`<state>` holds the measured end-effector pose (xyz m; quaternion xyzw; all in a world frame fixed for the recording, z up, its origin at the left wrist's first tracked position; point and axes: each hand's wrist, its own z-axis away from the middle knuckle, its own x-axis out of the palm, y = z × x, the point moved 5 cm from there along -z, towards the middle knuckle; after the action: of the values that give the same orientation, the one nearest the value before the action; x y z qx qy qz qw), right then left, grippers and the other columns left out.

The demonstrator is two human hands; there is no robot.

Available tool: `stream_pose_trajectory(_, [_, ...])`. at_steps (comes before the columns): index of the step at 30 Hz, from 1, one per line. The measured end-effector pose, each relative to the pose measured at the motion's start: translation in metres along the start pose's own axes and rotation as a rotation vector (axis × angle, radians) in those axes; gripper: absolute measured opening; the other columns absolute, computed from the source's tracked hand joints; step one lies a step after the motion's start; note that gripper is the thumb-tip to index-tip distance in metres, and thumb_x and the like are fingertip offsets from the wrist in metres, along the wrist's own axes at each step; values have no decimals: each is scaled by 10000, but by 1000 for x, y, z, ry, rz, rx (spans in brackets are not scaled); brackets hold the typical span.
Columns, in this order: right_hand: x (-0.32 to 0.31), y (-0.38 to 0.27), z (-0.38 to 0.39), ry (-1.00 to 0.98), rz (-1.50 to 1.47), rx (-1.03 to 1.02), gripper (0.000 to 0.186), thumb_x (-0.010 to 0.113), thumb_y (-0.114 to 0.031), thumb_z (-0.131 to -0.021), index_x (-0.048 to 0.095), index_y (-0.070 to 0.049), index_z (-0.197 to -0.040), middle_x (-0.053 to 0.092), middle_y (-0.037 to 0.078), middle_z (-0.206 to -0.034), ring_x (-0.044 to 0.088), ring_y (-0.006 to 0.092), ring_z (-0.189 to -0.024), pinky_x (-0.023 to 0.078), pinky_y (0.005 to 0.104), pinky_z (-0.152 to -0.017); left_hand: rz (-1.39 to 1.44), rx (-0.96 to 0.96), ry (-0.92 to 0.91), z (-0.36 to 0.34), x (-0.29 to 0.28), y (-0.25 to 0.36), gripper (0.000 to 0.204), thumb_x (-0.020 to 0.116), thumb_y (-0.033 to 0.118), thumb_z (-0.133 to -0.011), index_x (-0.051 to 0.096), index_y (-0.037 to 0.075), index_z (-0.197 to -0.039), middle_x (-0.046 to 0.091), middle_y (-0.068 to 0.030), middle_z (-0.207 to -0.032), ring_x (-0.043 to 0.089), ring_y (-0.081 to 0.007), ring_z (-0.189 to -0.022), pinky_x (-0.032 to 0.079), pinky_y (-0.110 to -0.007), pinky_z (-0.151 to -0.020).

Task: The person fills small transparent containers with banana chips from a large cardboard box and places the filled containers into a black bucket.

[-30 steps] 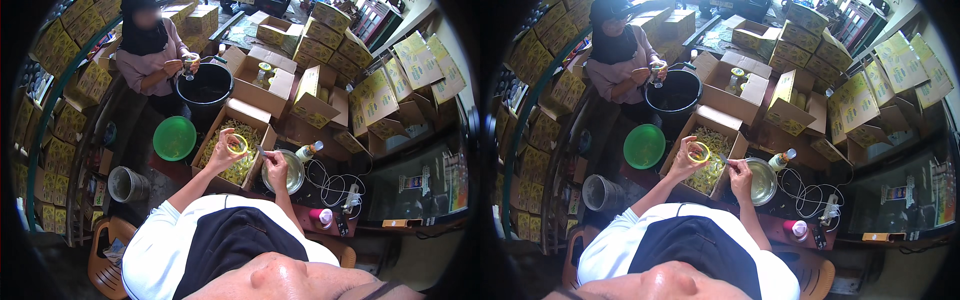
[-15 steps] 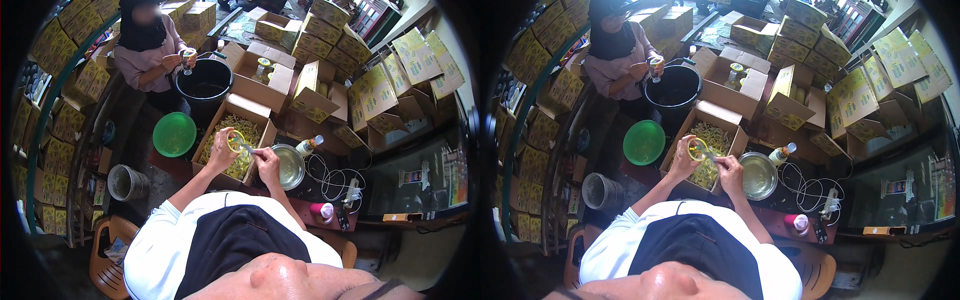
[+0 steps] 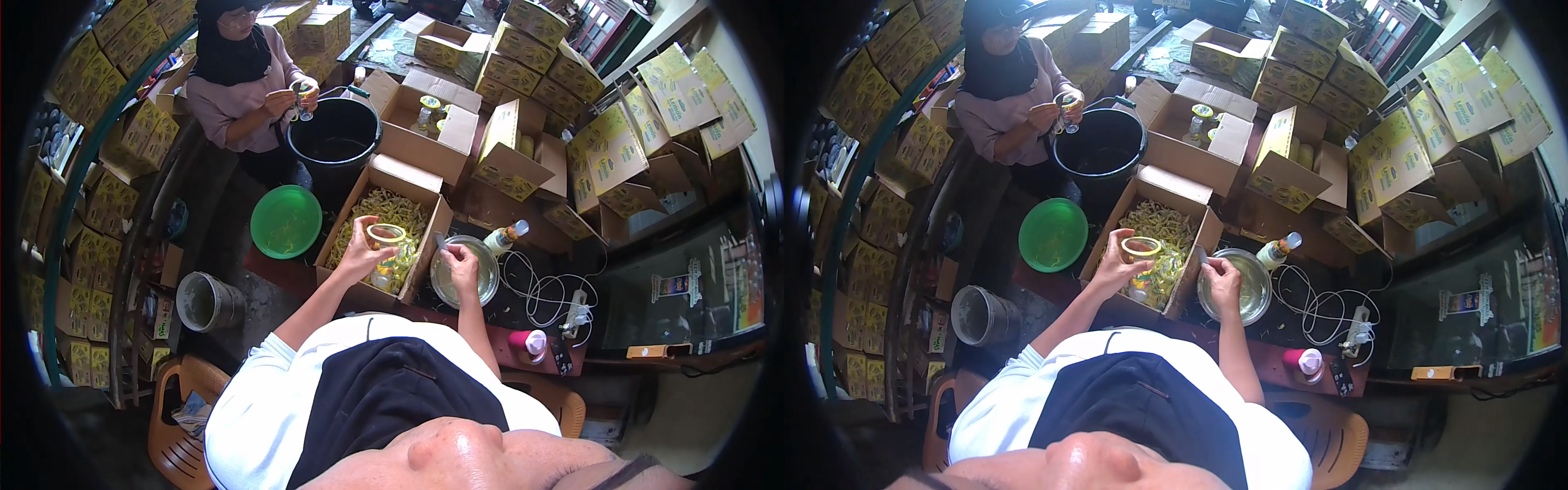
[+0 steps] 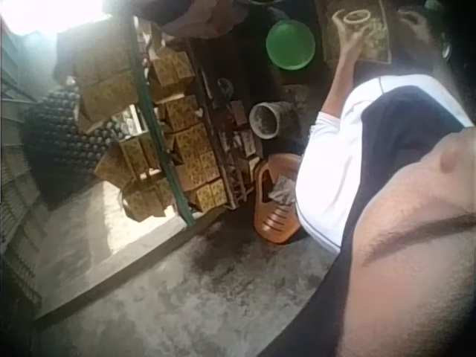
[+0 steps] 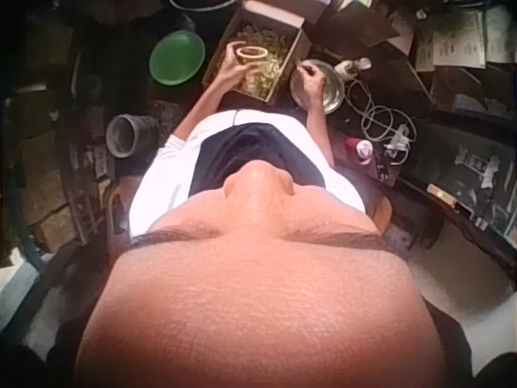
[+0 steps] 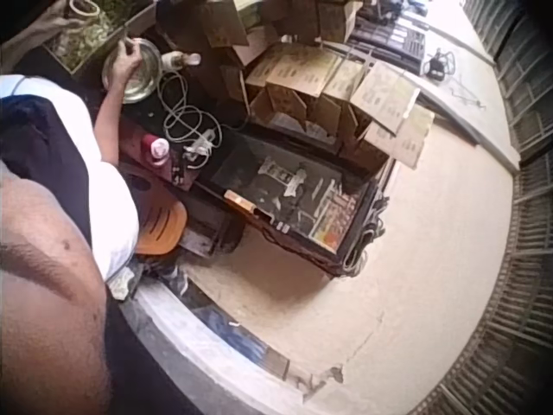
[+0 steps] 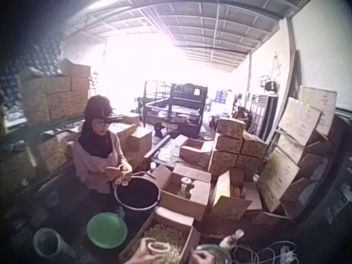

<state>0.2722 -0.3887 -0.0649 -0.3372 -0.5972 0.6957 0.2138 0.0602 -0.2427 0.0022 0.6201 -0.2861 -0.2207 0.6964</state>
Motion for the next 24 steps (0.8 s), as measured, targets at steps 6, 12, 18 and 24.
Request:
stream_pose_trajectory(6, [-37,138,-15,49,496,62,168,737,-71,-773,691,-15,-924,704,103,-862,664,187,-758,525,326,-743,563,-356,-42,-7,-2,-19,422,564,319,-978,402,21,-1229,621,-197,-1100,661,-249,-973,595,-366,-809])
stream_pose_trajectory(12, [-46,174,8,-26,794,-39,140,735,-51,-721,697,-29,-855,658,157,-868,661,301,-815,522,404,-784,792,-435,-1,-13,-11,-40,504,480,438,-997,448,18,-1275,642,-235,-1088,701,-237,-872,613,-357,-756])
stream_pose_trajectory(18, [-32,110,2,117,516,-46,137,728,-40,-747,684,-30,-876,646,129,-877,660,263,-787,526,377,-751,788,-486,-19,-10,-17,-41,428,525,380,-994,459,58,-1268,650,-168,-1081,684,-197,-882,590,-354,-761])
stream_pose_trajectory(24, [-9,53,-5,39,312,-102,120,702,-36,-804,680,-28,-922,650,85,-893,655,183,-767,528,327,-728,87,-213,-26,-13,-14,-54,271,662,223,-934,587,38,-1117,630,-41,-1085,567,-95,-969,461,-286,-831])
